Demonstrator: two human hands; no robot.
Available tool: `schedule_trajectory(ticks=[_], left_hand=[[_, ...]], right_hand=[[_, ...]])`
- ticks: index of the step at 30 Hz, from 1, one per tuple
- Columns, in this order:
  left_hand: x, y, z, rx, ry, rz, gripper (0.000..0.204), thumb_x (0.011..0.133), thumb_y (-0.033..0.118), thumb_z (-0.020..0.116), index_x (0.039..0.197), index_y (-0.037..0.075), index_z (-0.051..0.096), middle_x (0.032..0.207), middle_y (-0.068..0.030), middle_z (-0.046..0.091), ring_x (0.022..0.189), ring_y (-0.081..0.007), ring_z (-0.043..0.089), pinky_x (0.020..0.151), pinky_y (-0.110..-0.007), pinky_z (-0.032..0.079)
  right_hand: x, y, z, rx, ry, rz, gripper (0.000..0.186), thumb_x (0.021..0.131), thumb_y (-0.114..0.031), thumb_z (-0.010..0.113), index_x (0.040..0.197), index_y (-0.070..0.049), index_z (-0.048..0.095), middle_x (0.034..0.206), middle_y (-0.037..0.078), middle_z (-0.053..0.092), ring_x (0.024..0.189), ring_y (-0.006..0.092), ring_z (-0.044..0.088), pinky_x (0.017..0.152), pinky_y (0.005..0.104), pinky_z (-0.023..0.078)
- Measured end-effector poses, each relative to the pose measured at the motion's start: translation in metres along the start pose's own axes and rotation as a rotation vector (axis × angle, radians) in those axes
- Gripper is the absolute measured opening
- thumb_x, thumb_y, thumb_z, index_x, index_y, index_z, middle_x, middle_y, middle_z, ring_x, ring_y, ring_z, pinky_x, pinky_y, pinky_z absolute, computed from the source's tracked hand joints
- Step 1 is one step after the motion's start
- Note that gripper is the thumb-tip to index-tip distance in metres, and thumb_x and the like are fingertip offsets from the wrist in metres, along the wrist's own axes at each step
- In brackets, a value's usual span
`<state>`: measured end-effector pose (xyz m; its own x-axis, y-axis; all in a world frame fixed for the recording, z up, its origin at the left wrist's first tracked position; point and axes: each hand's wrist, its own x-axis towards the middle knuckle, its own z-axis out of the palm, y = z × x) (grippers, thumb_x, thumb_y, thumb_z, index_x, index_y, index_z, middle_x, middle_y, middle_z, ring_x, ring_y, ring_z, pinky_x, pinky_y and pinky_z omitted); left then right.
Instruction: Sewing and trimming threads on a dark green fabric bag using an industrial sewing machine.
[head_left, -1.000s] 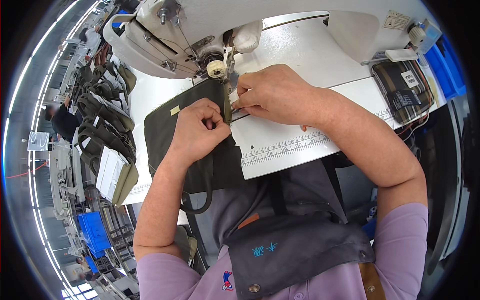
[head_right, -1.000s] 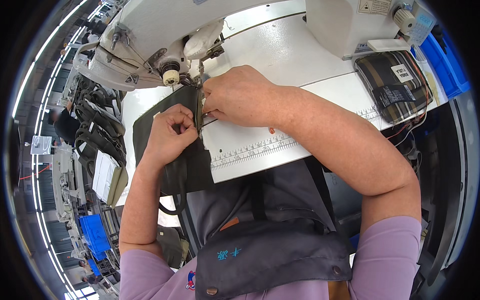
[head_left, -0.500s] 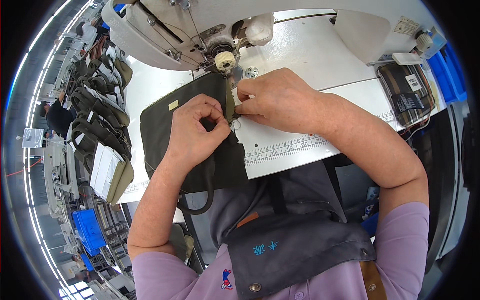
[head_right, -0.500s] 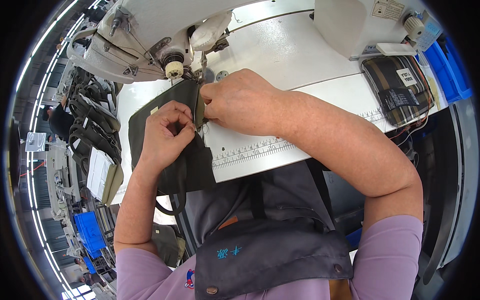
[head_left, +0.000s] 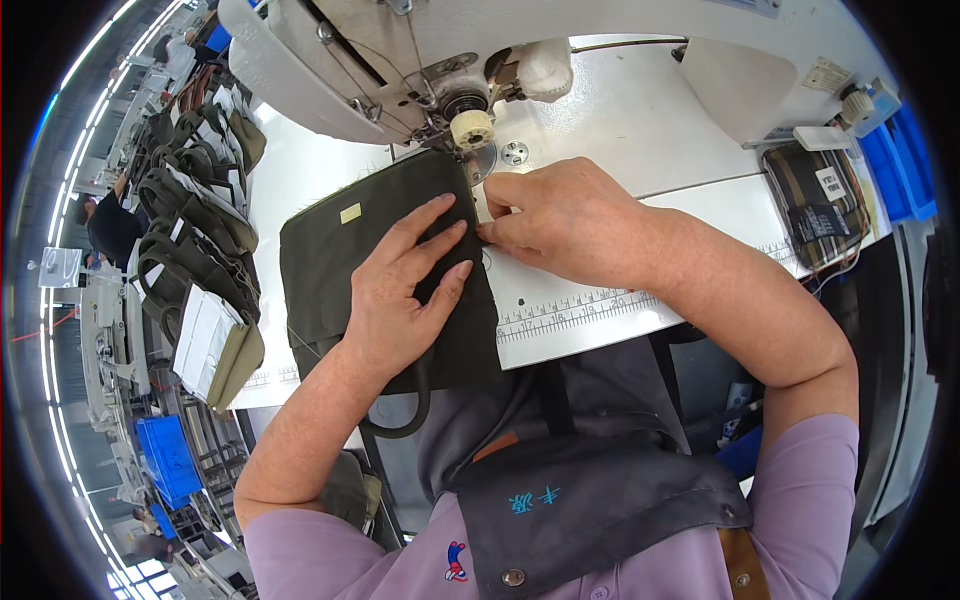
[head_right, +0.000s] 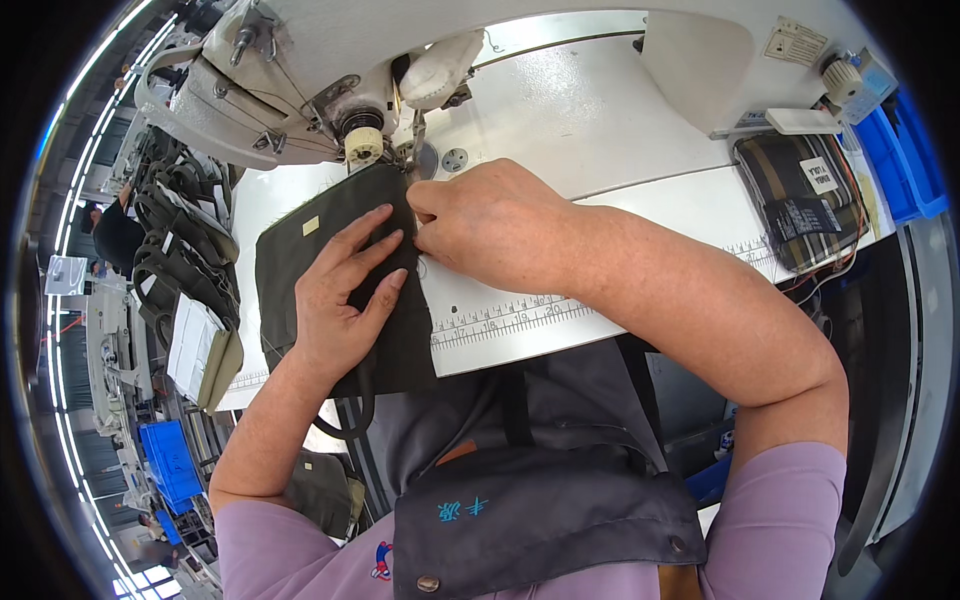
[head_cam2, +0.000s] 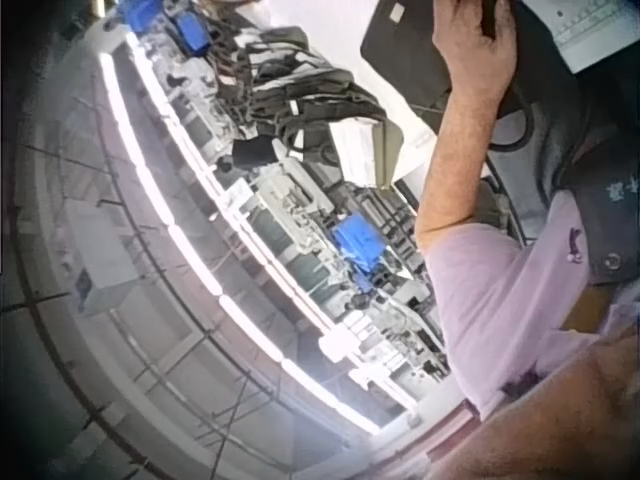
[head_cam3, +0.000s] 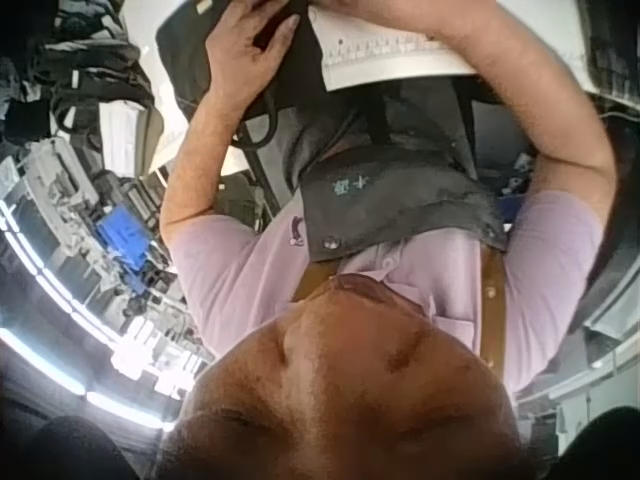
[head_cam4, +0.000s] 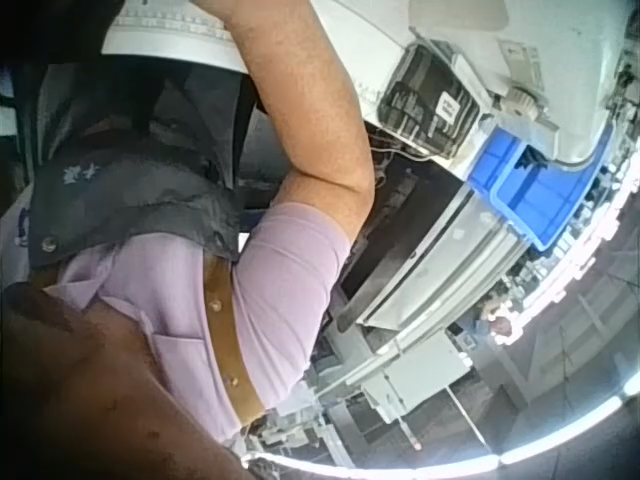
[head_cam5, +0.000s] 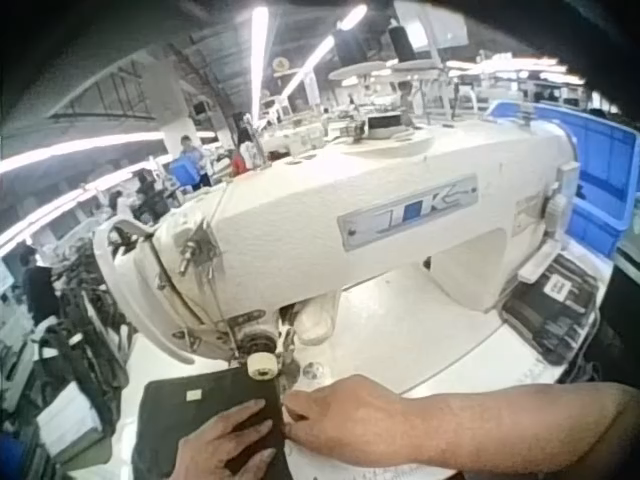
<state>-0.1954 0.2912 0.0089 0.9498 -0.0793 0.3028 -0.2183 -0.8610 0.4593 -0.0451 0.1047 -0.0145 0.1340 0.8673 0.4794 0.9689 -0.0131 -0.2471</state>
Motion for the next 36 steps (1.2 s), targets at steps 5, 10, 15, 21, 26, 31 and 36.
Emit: schedule_trajectory(ticks=[5, 10, 15, 21, 26, 31, 36], left_hand=[[0.0, -0.007, 0.0, -0.019, -0.056, 0.033, 0.026, 0.09, 0.007, 0.071, 0.115, -0.001, 0.073, 0.136, -0.0144, 0.063, 0.131, -0.032, 0.059, 0.115, -0.048, 0.043], [-0.002, -0.009, 0.003, 0.0, -0.082, 0.069, 0.027, 0.092, 0.008, 0.069, 0.118, 0.001, 0.071, 0.136, -0.0132, 0.062, 0.133, -0.0316, 0.056, 0.116, -0.053, 0.04], [-0.002, -0.009, 0.001, -0.034, -0.089, 0.036, 0.03, 0.092, 0.007, 0.068, 0.122, 0.004, 0.071, 0.139, -0.0126, 0.061, 0.136, -0.0314, 0.054, 0.118, -0.054, 0.036], [-0.001, -0.009, 0.001, -0.02, -0.094, 0.044, 0.031, 0.093, 0.007, 0.067, 0.124, 0.005, 0.07, 0.139, -0.012, 0.061, 0.136, -0.032, 0.054, 0.119, -0.053, 0.035], [-0.003, -0.005, 0.001, 0.017, -0.076, 0.055, 0.029, 0.094, 0.008, 0.067, 0.123, 0.004, 0.071, 0.139, -0.0121, 0.06, 0.134, -0.0326, 0.055, 0.119, -0.054, 0.035], [-0.005, -0.006, 0.002, 0.04, -0.093, 0.042, 0.032, 0.092, 0.008, 0.068, 0.124, 0.006, 0.071, 0.139, -0.0107, 0.06, 0.134, -0.0314, 0.055, 0.117, -0.056, 0.037], [-0.006, -0.008, 0.002, 0.041, -0.086, 0.053, 0.032, 0.092, 0.008, 0.068, 0.124, 0.007, 0.071, 0.14, -0.0096, 0.06, 0.135, -0.0308, 0.055, 0.117, -0.058, 0.037]], right_hand=[[0.001, -0.004, 0.0, -0.025, 0.009, 0.018, 0.007, 0.083, -0.014, 0.075, 0.088, -0.01, 0.074, 0.085, 0.003, 0.059, 0.069, 0.022, 0.066, 0.057, 0.0373, 0.052], [0.0, -0.002, -0.001, 0.003, 0.026, -0.013, 0.007, 0.081, -0.013, 0.077, 0.085, -0.009, 0.072, 0.085, 0.002, 0.06, 0.07, 0.0208, 0.066, 0.055, 0.0361, 0.052], [0.002, -0.005, -0.002, 0.011, 0.025, -0.017, 0.008, 0.082, -0.013, 0.077, 0.085, -0.009, 0.072, 0.084, 0.003, 0.059, 0.069, 0.0215, 0.066, 0.054, 0.0359, 0.052], [0.0, 0.002, -0.02, 0.102, -0.056, -0.01, 0.016, 0.082, -0.013, 0.078, 0.097, -0.009, 0.076, 0.087, 0.004, 0.062, 0.071, 0.0238, 0.066, 0.061, 0.037, 0.054], [0.004, 0.007, -0.028, 0.088, -0.028, 0.124, 0.015, 0.085, -0.017, 0.076, 0.097, -0.009, 0.074, 0.096, 0.004, 0.066, 0.08, 0.0258, 0.069, 0.068, 0.0376, 0.055], [0.005, 0.006, -0.013, 0.02, 0.05, 0.122, 0.017, 0.086, -0.02, 0.075, 0.099, -0.009, 0.074, 0.096, 0.004, 0.066, 0.082, 0.0256, 0.069, 0.07, 0.039, 0.055], [0.006, 0.002, -0.01, -0.073, -0.009, 0.093, 0.017, 0.086, -0.021, 0.075, 0.1, -0.012, 0.077, 0.095, 0.003, 0.066, 0.077, 0.0226, 0.068, 0.064, 0.0381, 0.054]])
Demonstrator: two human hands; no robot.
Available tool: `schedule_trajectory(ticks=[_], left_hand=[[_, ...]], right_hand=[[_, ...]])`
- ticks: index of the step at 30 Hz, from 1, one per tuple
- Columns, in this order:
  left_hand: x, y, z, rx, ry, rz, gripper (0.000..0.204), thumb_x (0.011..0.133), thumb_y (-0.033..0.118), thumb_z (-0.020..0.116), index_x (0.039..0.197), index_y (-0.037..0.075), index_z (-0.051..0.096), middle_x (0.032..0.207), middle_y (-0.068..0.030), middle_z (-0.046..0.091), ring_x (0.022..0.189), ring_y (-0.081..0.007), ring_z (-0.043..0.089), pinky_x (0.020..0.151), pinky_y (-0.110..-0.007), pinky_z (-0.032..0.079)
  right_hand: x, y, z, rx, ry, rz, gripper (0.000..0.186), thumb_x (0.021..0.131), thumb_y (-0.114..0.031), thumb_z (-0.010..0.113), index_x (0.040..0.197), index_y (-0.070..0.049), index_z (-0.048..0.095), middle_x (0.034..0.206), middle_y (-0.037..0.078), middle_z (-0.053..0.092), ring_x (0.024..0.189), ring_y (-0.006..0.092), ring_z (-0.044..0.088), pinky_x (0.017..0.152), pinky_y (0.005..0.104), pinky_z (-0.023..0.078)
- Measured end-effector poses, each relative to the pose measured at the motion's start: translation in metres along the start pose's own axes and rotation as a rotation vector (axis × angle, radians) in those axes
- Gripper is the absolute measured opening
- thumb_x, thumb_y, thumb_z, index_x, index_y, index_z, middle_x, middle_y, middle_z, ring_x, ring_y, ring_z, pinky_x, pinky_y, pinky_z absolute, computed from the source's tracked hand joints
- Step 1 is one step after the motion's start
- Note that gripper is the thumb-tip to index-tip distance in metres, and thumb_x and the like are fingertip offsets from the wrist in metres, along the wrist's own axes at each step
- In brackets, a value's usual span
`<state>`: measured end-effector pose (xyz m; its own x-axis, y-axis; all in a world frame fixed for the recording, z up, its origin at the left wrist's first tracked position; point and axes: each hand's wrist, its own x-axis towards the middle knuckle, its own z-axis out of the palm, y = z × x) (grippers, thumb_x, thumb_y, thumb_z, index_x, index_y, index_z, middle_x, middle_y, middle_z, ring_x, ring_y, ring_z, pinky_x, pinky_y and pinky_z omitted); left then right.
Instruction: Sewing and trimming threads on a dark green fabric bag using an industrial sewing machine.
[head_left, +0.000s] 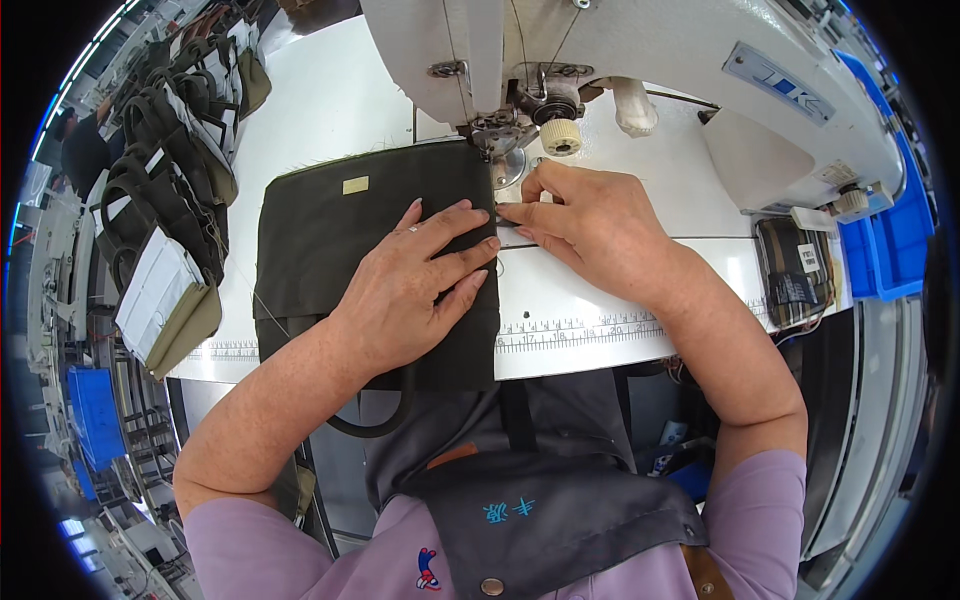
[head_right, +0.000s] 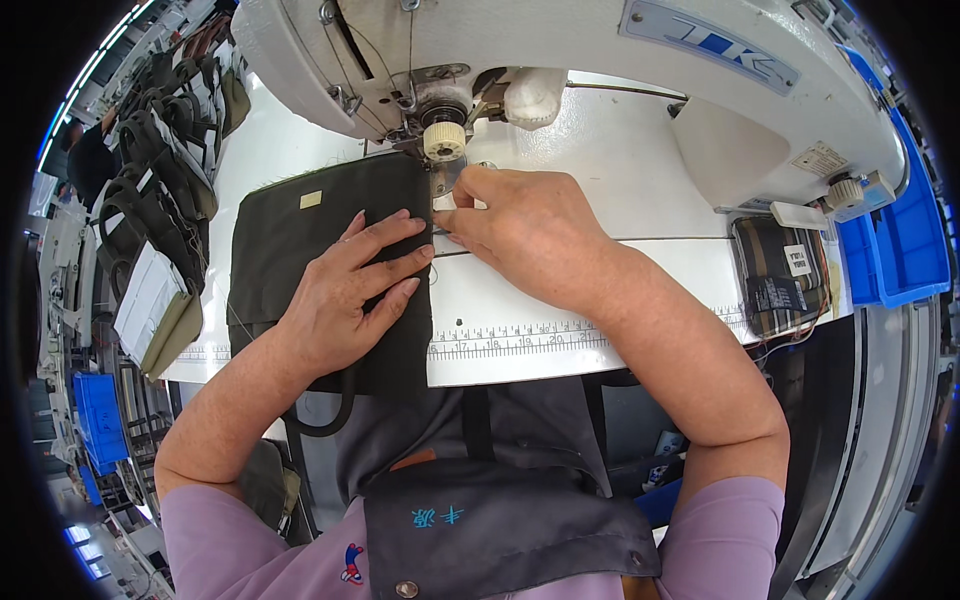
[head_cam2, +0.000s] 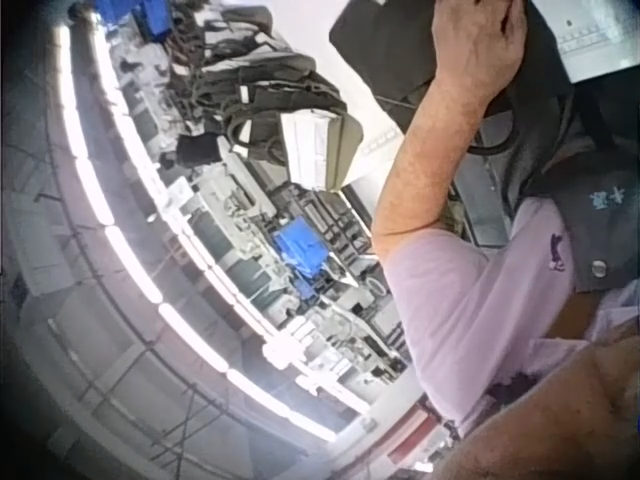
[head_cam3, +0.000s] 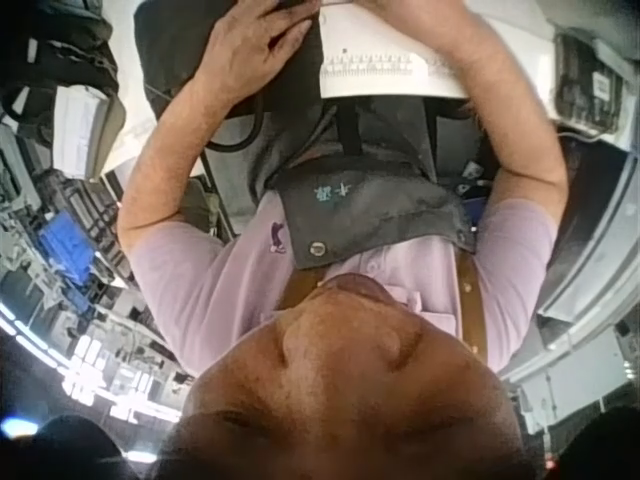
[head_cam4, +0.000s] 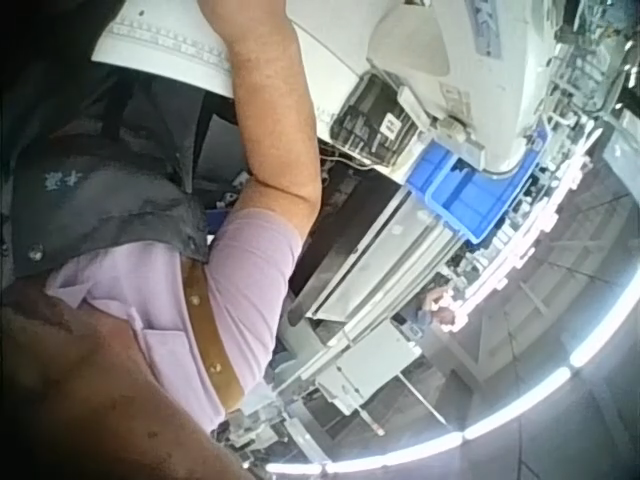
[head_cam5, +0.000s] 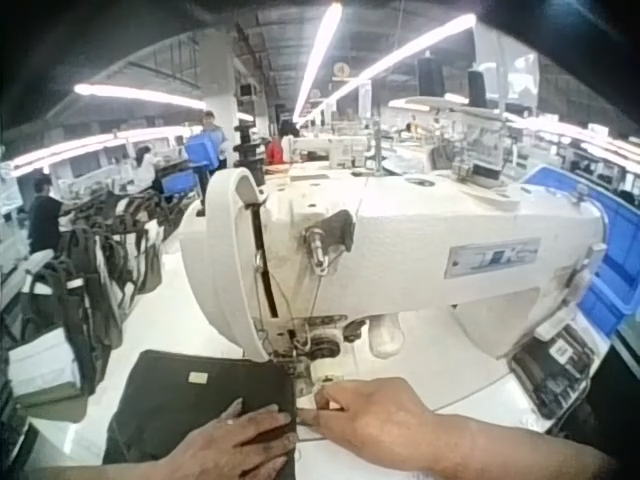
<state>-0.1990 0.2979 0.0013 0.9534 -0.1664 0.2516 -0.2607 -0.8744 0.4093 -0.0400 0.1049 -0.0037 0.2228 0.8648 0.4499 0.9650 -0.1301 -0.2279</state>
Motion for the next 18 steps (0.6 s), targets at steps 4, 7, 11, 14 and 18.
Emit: schedule_trajectory(ticks=[4, 7, 11, 14, 18], left_hand=[[0.0, 0.001, -0.001, 0.004, -0.001, -0.002, 0.032, 0.091, 0.007, 0.067, 0.123, 0.008, 0.071, 0.141, -0.0089, 0.06, 0.136, -0.0304, 0.054, 0.117, -0.059, 0.036], [0.002, 0.0, 0.0, -0.003, -0.01, -0.004, 0.032, 0.091, 0.008, 0.067, 0.123, 0.008, 0.071, 0.141, -0.0093, 0.06, 0.136, -0.0304, 0.054, 0.117, -0.059, 0.036], [0.012, -0.005, 0.0, 0.017, -0.003, -0.006, 0.032, 0.092, 0.009, 0.067, 0.124, 0.008, 0.071, 0.14, -0.0098, 0.06, 0.135, -0.0306, 0.054, 0.118, -0.058, 0.035], [0.02, -0.013, -0.001, 0.002, -0.009, -0.027, 0.032, 0.092, 0.01, 0.067, 0.124, 0.008, 0.071, 0.14, -0.0106, 0.06, 0.134, -0.0314, 0.055, 0.118, -0.057, 0.034], [0.032, -0.022, -0.003, 0.022, 0.009, -0.018, 0.031, 0.092, 0.011, 0.067, 0.123, 0.007, 0.072, 0.137, -0.0117, 0.061, 0.129, -0.0323, 0.058, 0.117, -0.055, 0.037]], right_hand=[[0.002, 0.0, 0.0, 0.007, 0.005, 0.003, 0.015, 0.086, -0.021, 0.075, 0.098, -0.012, 0.078, 0.093, 0.003, 0.066, 0.075, 0.0219, 0.067, 0.061, 0.0377, 0.053], [0.002, 0.001, 0.0, 0.0, 0.016, 0.002, 0.015, 0.086, -0.021, 0.075, 0.097, -0.012, 0.078, 0.092, 0.003, 0.065, 0.074, 0.0222, 0.067, 0.06, 0.0378, 0.053], [0.004, 0.007, 0.005, -0.031, 0.052, 0.015, 0.016, 0.086, -0.02, 0.075, 0.101, -0.014, 0.077, 0.092, 0.002, 0.066, 0.073, 0.0223, 0.067, 0.061, 0.0371, 0.053], [0.005, 0.008, 0.006, -0.072, 0.062, 0.044, 0.021, 0.087, -0.021, 0.076, 0.107, -0.016, 0.077, 0.092, 0.002, 0.067, 0.075, 0.0233, 0.068, 0.063, 0.0372, 0.054], [0.004, 0.012, 0.004, -0.103, 0.06, 0.099, 0.018, 0.091, -0.024, 0.07, 0.103, -0.011, 0.076, 0.096, 0.004, 0.066, 0.078, 0.0249, 0.068, 0.064, 0.0396, 0.055]])
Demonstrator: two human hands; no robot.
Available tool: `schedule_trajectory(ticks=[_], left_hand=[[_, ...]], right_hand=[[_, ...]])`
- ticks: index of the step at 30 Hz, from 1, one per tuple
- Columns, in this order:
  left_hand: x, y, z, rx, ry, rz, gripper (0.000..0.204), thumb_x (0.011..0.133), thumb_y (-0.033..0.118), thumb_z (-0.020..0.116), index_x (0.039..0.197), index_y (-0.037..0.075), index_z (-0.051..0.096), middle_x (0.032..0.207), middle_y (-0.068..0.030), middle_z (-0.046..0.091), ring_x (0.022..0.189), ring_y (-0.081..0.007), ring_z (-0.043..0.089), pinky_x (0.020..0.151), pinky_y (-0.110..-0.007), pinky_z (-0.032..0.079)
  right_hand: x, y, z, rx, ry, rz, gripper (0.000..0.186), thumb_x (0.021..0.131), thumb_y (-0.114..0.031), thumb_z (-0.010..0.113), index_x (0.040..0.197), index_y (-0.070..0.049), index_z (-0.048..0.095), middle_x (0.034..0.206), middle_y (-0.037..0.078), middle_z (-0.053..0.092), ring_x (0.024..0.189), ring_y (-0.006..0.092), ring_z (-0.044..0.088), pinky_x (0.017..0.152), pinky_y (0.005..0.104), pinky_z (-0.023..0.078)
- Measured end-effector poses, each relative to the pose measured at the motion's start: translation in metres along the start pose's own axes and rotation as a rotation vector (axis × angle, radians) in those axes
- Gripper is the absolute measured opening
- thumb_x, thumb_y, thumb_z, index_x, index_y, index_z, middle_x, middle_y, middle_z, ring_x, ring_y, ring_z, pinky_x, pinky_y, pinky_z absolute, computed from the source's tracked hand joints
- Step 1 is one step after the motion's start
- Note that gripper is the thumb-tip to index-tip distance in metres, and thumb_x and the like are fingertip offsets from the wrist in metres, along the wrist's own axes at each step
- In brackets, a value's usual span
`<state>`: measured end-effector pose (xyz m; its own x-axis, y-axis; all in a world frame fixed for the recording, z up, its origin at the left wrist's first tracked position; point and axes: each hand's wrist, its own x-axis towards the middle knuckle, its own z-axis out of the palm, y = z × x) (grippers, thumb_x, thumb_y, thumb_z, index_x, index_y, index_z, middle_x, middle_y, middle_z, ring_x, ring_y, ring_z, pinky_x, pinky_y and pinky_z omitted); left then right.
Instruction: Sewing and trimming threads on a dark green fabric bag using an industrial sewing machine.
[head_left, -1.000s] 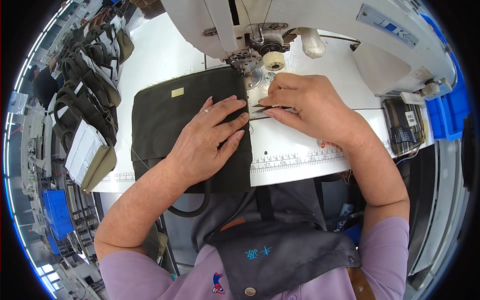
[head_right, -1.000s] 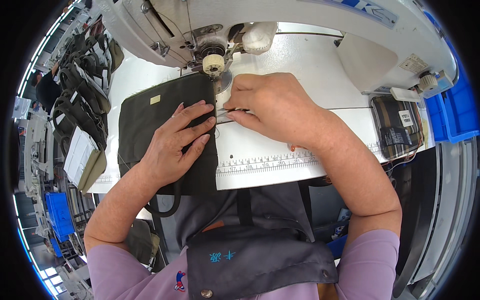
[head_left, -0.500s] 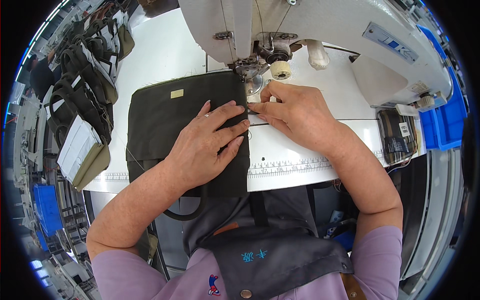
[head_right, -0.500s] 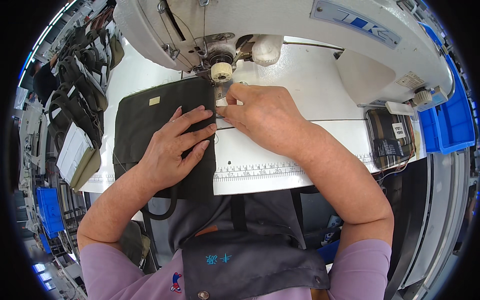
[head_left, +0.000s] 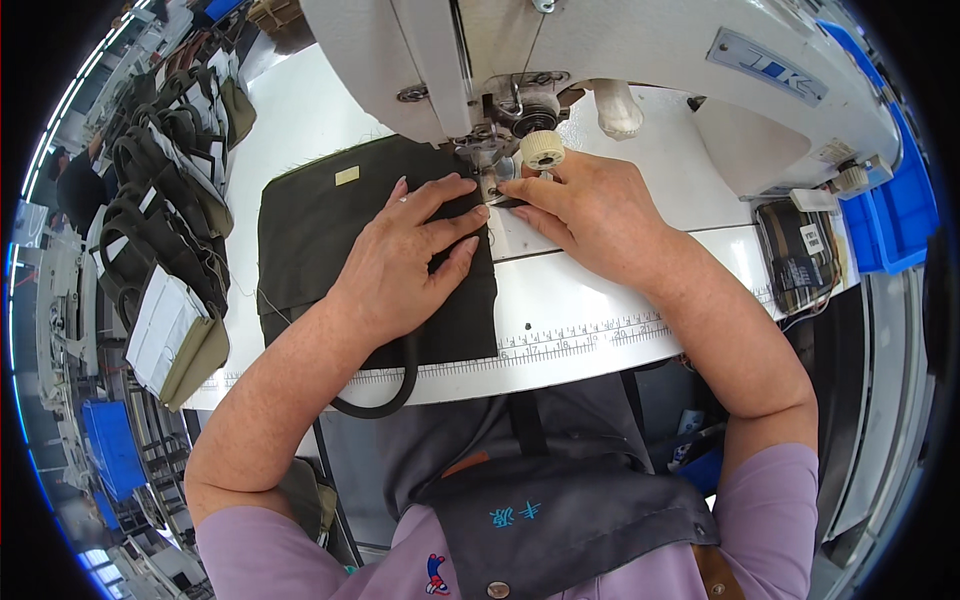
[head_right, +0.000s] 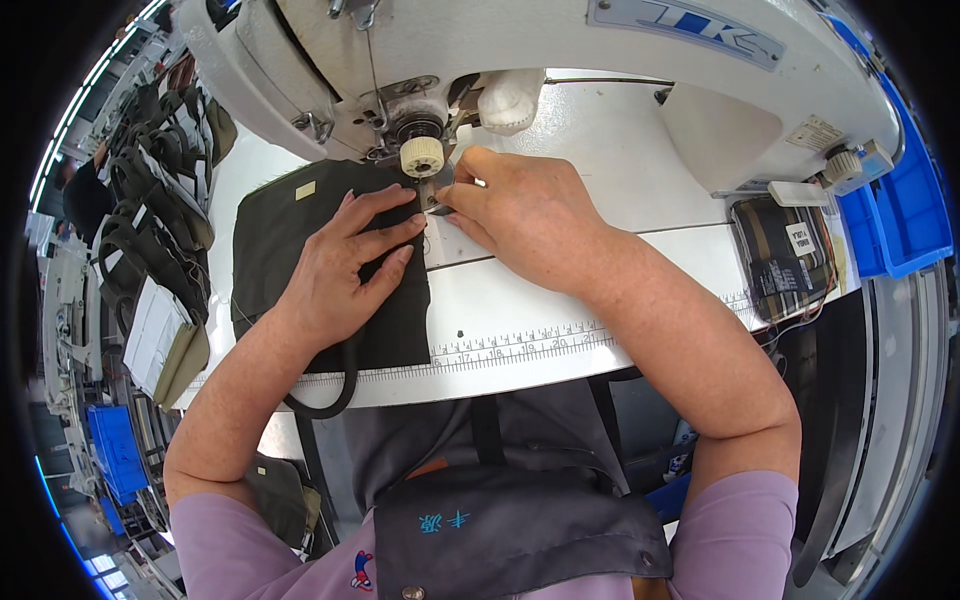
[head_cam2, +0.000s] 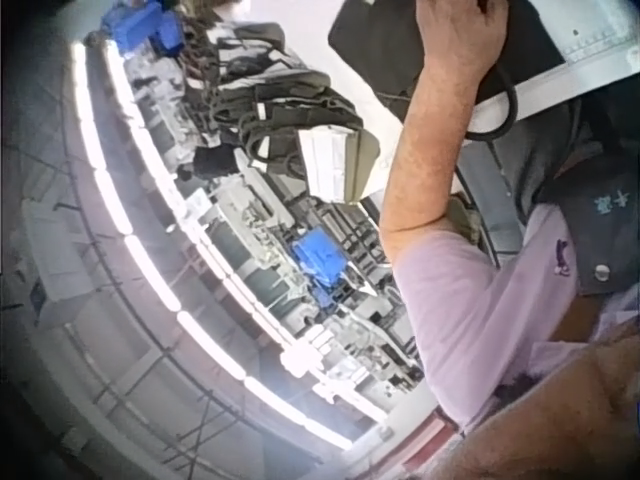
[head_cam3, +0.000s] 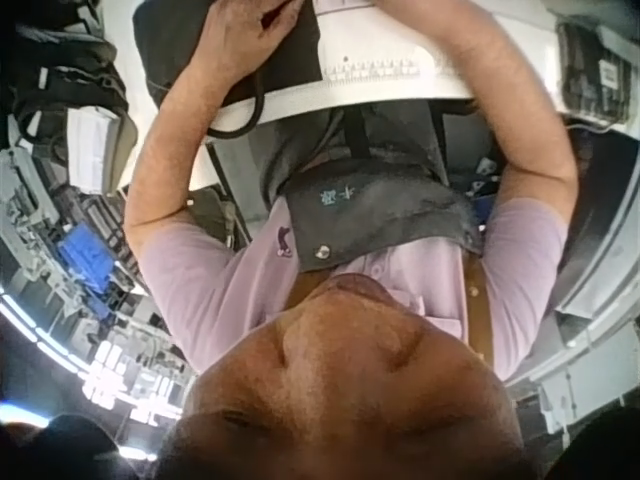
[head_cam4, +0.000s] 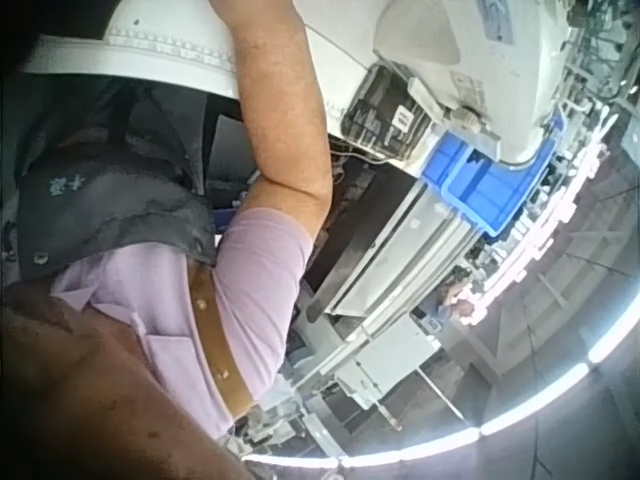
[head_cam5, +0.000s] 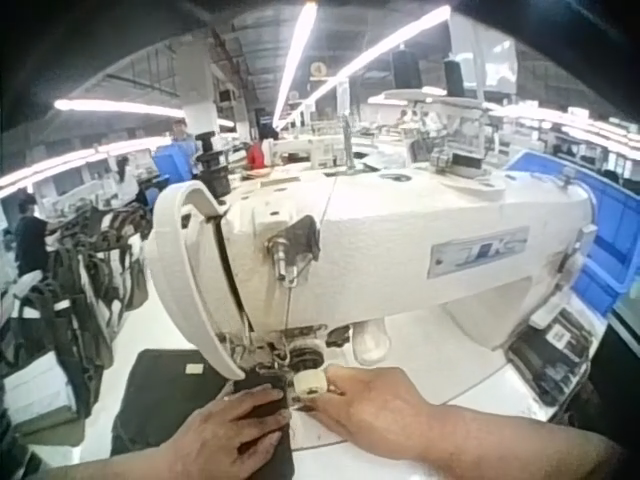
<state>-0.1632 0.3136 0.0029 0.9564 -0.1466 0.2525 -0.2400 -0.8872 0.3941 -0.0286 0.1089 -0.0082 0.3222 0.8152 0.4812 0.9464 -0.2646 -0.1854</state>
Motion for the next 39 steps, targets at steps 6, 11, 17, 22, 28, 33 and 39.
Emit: schedule_trajectory(ticks=[6, 11, 17, 22, 28, 33, 39], left_hand=[[0.014, -0.012, -0.002, 0.009, 0.022, 0.014, 0.03, 0.092, 0.011, 0.067, 0.122, 0.007, 0.073, 0.131, -0.0119, 0.063, 0.119, -0.032, 0.062, 0.109, -0.051, 0.045], [0.015, -0.008, -0.008, 0.186, 0.003, 0.069, 0.032, 0.094, 0.015, 0.066, 0.124, 0.008, 0.072, 0.129, -0.0123, 0.063, 0.118, -0.0323, 0.062, 0.11, -0.05, 0.044], [0.001, 0.013, -0.006, 0.127, -0.036, 0.003, 0.035, 0.096, 0.017, 0.064, 0.13, 0.005, 0.067, 0.135, -0.014, 0.062, 0.125, -0.0347, 0.06, 0.115, -0.053, 0.04], [-0.003, 0.012, -0.004, 0.075, 0.023, 0.017, 0.034, 0.092, 0.016, 0.067, 0.122, 0.0, 0.069, 0.13, -0.0147, 0.064, 0.124, -0.0334, 0.061, 0.111, -0.049, 0.046], [-0.004, 0.011, -0.001, 0.079, 0.046, 0.02, 0.034, 0.091, 0.015, 0.068, 0.122, 0.001, 0.069, 0.132, -0.0138, 0.064, 0.124, -0.0331, 0.061, 0.111, -0.05, 0.046], [-0.004, 0.012, 0.0, 0.062, 0.042, -0.009, 0.035, 0.091, 0.013, 0.068, 0.124, 0.001, 0.069, 0.133, -0.0137, 0.064, 0.125, -0.0337, 0.061, 0.113, -0.051, 0.044], [0.001, 0.011, -0.001, 0.083, 0.044, -0.009, 0.035, 0.09, 0.01, 0.069, 0.124, 0.001, 0.069, 0.134, -0.0139, 0.064, 0.124, -0.0342, 0.062, 0.113, -0.049, 0.043]], right_hand=[[0.0, 0.003, -0.004, 0.004, -0.029, 0.065, 0.019, 0.093, -0.025, 0.068, 0.104, -0.01, 0.074, 0.098, 0.005, 0.064, 0.081, 0.0261, 0.069, 0.068, 0.0413, 0.055], [0.0, 0.005, -0.002, 0.026, -0.006, 0.05, 0.02, 0.092, -0.025, 0.069, 0.105, -0.01, 0.073, 0.096, 0.005, 0.063, 0.082, 0.0262, 0.068, 0.068, 0.0413, 0.055], [-0.001, 0.007, -0.006, 0.071, 0.005, 0.043, 0.025, 0.09, -0.026, 0.071, 0.11, -0.011, 0.071, 0.095, 0.006, 0.063, 0.081, 0.0276, 0.068, 0.067, 0.0412, 0.054], [0.001, -0.004, -0.013, 0.197, -0.118, 0.043, 0.028, 0.084, -0.029, 0.074, 0.108, -0.013, 0.073, 0.091, 0.006, 0.064, 0.079, 0.0286, 0.068, 0.067, 0.0431, 0.054], [-0.002, -0.003, -0.011, 0.14, -0.229, -0.043, 0.034, 0.082, -0.028, 0.076, 0.113, -0.016, 0.074, 0.091, 0.006, 0.066, 0.079, 0.0281, 0.069, 0.068, 0.042, 0.054], [-0.002, -0.004, -0.011, 0.141, -0.252, -0.027, 0.033, 0.083, -0.027, 0.076, 0.114, -0.016, 0.074, 0.091, 0.006, 0.066, 0.08, 0.0281, 0.069, 0.07, 0.0416, 0.054], [-0.001, -0.003, -0.01, 0.099, -0.23, -0.035, 0.034, 0.082, -0.027, 0.076, 0.114, -0.015, 0.074, 0.092, 0.006, 0.067, 0.081, 0.0281, 0.069, 0.07, 0.0418, 0.054]])
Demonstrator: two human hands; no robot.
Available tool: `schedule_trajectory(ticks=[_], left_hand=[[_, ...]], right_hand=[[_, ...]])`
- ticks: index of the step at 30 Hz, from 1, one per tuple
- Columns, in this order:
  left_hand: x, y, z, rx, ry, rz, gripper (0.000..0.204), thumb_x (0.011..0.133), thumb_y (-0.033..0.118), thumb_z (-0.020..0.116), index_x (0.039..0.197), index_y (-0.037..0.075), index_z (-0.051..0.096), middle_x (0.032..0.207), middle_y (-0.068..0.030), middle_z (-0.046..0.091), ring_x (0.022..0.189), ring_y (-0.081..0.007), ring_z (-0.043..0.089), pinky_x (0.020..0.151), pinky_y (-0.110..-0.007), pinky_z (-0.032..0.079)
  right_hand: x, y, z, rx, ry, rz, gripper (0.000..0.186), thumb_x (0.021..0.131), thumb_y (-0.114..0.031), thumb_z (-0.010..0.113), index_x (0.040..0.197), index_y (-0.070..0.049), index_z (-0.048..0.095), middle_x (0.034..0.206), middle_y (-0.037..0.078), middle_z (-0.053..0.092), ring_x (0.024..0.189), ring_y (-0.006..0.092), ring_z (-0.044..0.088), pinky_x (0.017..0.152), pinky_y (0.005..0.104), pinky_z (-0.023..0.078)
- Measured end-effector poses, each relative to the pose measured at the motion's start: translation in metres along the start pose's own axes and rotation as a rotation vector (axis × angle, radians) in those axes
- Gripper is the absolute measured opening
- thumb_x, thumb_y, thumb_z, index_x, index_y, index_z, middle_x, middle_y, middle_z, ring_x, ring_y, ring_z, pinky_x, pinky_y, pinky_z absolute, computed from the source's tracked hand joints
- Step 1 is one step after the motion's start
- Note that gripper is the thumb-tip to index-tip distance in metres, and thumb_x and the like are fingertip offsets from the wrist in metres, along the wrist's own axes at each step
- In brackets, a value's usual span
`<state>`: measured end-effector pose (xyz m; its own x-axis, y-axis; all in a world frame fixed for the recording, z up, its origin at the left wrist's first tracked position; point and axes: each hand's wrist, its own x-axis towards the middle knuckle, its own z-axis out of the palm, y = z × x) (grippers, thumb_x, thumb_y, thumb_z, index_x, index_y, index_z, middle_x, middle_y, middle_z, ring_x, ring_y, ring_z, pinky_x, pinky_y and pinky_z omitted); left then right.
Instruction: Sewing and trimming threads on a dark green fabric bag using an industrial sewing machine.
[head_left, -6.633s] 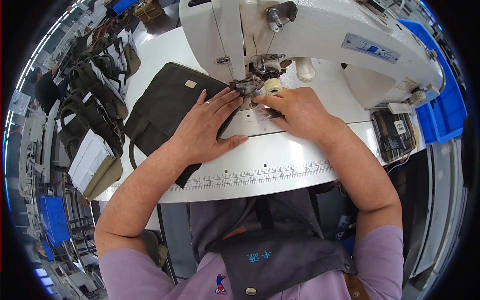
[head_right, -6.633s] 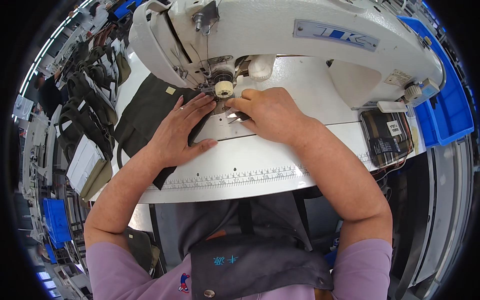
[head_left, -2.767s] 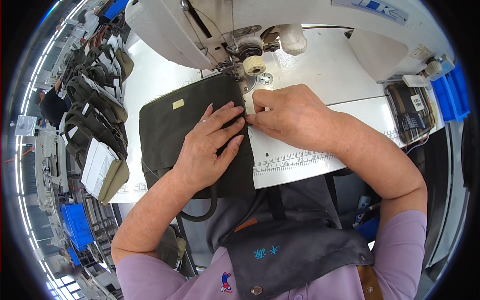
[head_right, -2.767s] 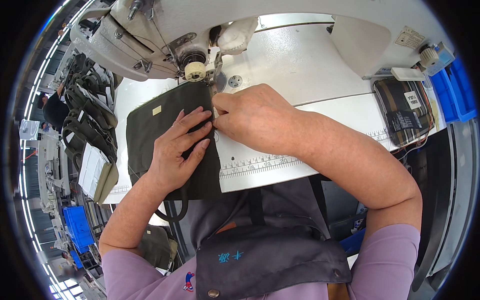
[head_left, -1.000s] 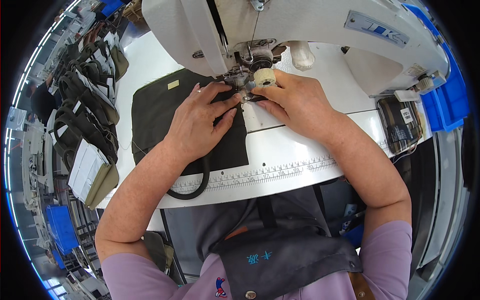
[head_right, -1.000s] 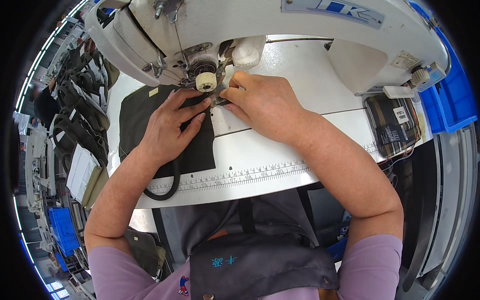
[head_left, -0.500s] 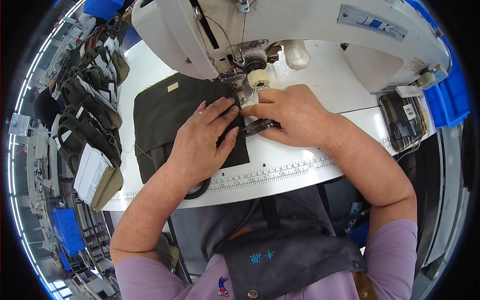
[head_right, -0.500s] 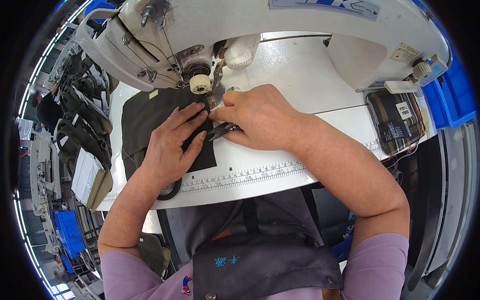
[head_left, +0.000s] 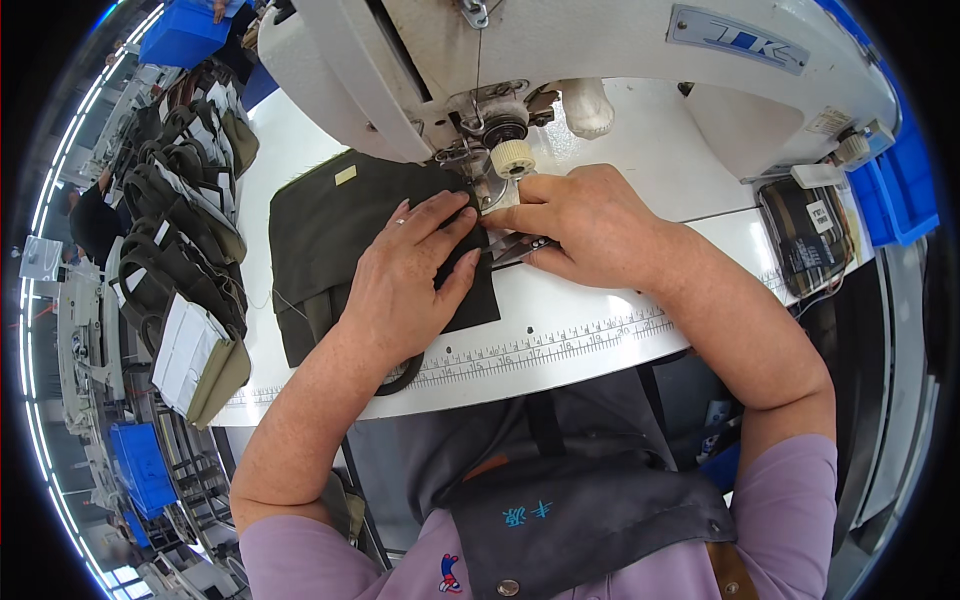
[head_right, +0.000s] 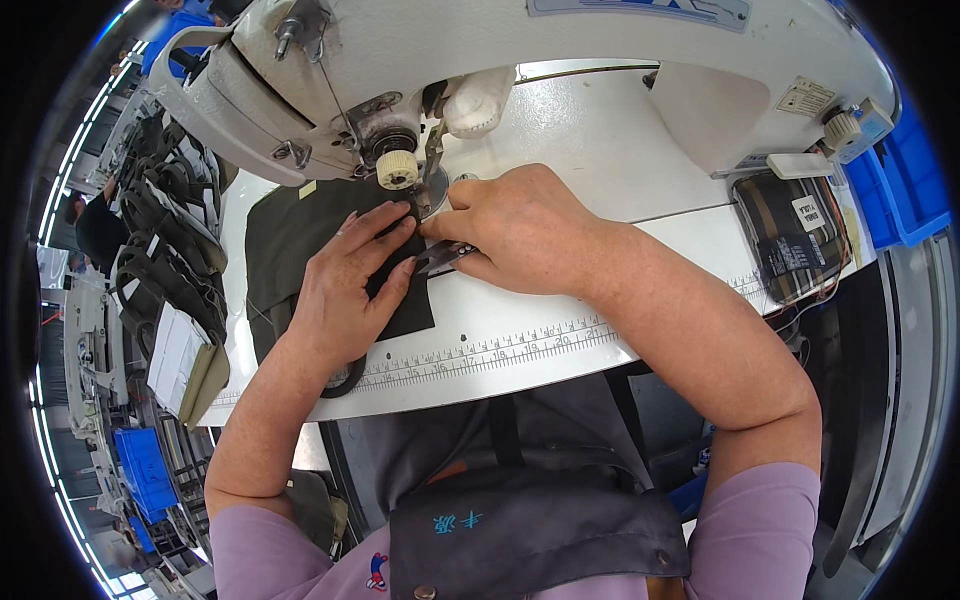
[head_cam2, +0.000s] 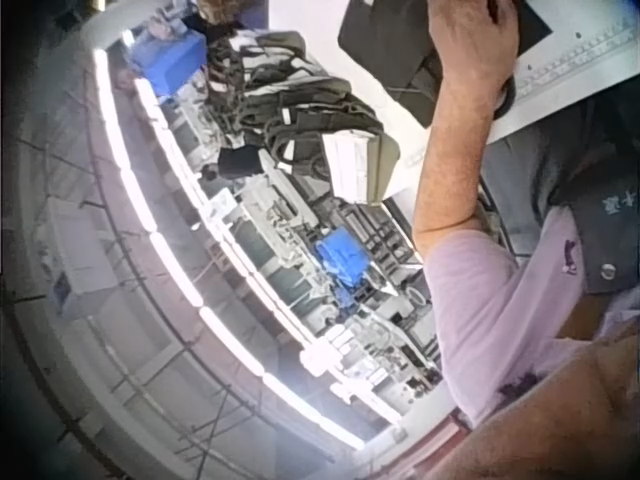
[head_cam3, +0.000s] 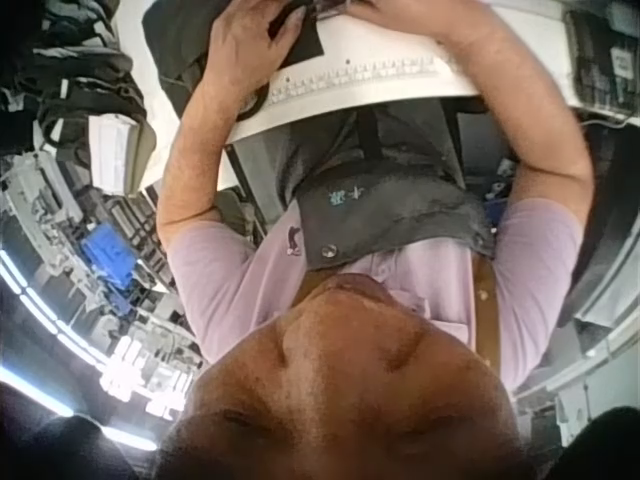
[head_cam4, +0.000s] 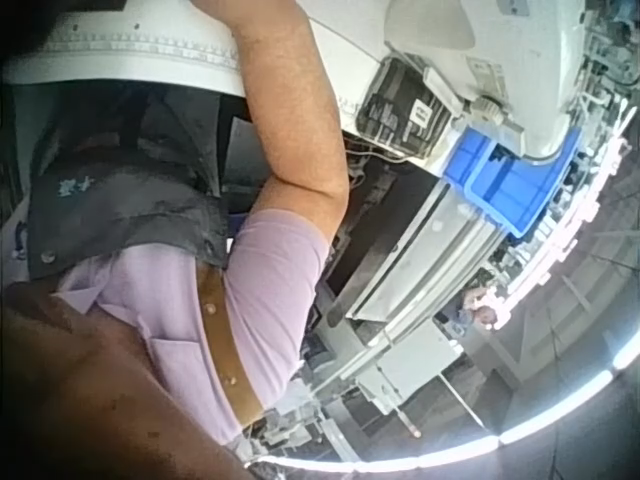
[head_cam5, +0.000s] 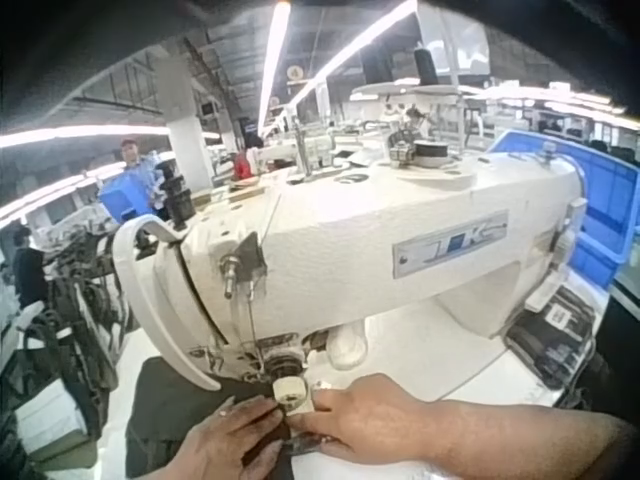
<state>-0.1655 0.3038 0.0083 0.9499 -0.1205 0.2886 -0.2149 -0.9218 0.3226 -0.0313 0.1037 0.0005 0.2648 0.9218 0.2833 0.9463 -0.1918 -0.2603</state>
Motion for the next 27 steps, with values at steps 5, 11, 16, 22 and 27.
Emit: schedule_trajectory(ticks=[5, 11, 16, 22, 27], left_hand=[[0.013, -0.012, 0.002, 0.01, 0.013, 0.01, 0.035, 0.09, 0.01, 0.069, 0.123, 0.0, 0.069, 0.131, -0.0146, 0.065, 0.118, -0.0343, 0.064, 0.104, -0.042, 0.051], [0.019, -0.023, 0.004, -0.058, 0.065, -0.021, 0.03, 0.089, 0.011, 0.072, 0.117, 0.002, 0.073, 0.124, -0.015, 0.068, 0.107, -0.0328, 0.07, 0.095, -0.038, 0.055], [0.022, -0.021, -0.002, 0.255, 0.099, 0.189, 0.022, 0.084, 0.012, 0.077, 0.105, 0.006, 0.077, 0.109, -0.0061, 0.073, 0.097, -0.0265, 0.072, 0.088, -0.036, 0.058], [0.029, -0.013, -0.001, 0.392, 0.024, 0.22, 0.015, 0.078, 0.009, 0.076, 0.093, 0.009, 0.076, 0.096, -0.0024, 0.073, 0.084, -0.0245, 0.07, 0.075, -0.036, 0.057], [0.029, -0.02, 0.007, 0.116, 0.144, 0.113, 0.012, 0.076, 0.005, 0.076, 0.088, 0.006, 0.076, 0.091, -0.0037, 0.074, 0.08, -0.0247, 0.07, 0.074, -0.035, 0.057]], right_hand=[[0.0, 0.009, 0.009, -0.013, 0.088, 0.027, 0.035, 0.078, -0.014, 0.073, 0.113, -0.016, 0.071, 0.092, 0.005, 0.065, 0.08, 0.0289, 0.066, 0.07, 0.0423, 0.053], [0.001, 0.011, 0.008, 0.018, 0.121, 0.056, 0.032, 0.078, -0.011, 0.074, 0.11, -0.011, 0.069, 0.094, 0.006, 0.066, 0.084, 0.0295, 0.068, 0.073, 0.0422, 0.055], [0.001, 0.004, 0.002, 0.052, 0.059, 0.032, 0.028, 0.081, -0.012, 0.072, 0.109, -0.011, 0.069, 0.091, 0.006, 0.065, 0.081, 0.0299, 0.067, 0.071, 0.0421, 0.053], [0.001, 0.004, -0.004, -0.04, 0.098, 0.078, 0.022, 0.091, -0.023, 0.068, 0.108, -0.009, 0.068, 0.092, 0.009, 0.066, 0.079, 0.0315, 0.067, 0.071, 0.044, 0.054], [0.003, 0.006, 0.001, 0.137, 0.147, 0.074, 0.018, 0.092, -0.026, 0.068, 0.101, -0.01, 0.074, 0.092, 0.009, 0.063, 0.079, 0.0302, 0.067, 0.07, 0.0435, 0.054]])
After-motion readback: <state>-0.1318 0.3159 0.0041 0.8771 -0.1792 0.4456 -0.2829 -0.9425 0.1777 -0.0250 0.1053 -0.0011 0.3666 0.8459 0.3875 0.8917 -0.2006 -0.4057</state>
